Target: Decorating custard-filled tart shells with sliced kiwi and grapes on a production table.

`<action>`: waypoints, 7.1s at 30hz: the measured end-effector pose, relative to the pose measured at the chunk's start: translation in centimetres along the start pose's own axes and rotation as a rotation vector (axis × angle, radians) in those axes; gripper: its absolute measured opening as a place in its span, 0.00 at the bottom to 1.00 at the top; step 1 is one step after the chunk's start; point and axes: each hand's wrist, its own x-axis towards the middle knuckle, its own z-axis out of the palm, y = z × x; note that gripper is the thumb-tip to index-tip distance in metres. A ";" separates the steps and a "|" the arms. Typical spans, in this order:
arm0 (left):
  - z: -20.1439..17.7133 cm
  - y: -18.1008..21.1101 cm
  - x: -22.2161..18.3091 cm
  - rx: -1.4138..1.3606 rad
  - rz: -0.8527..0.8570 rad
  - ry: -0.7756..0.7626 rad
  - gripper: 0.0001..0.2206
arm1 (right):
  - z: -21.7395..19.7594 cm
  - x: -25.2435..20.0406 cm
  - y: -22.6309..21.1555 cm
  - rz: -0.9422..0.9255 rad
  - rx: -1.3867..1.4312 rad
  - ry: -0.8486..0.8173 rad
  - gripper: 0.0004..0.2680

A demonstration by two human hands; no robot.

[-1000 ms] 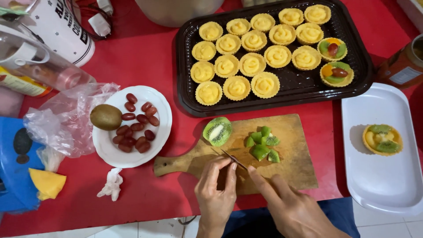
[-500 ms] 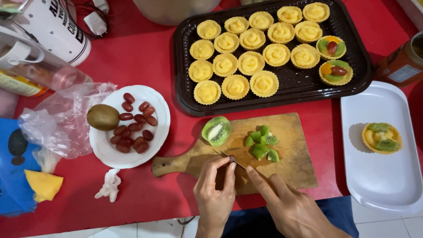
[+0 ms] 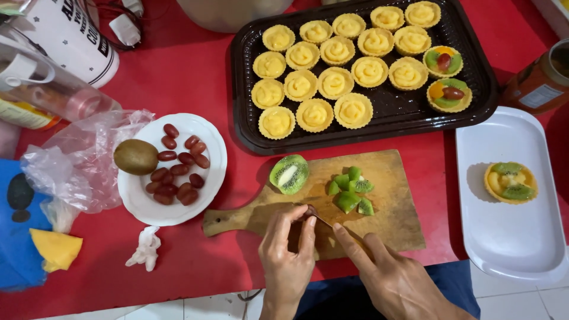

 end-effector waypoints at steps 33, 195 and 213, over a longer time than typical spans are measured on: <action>-0.1 0.0 1.7 0.045 -0.034 -0.106 0.08 | 0.7 -1.7 0.9 -0.042 -0.182 -0.018 0.34; -1.0 1.4 2.6 -0.324 -0.121 -0.140 0.06 | -3.5 -1.0 3.5 0.419 0.655 0.039 0.16; -0.5 0.9 1.1 -0.069 0.020 -0.233 0.07 | -4.4 -0.7 1.7 0.128 0.432 0.258 0.19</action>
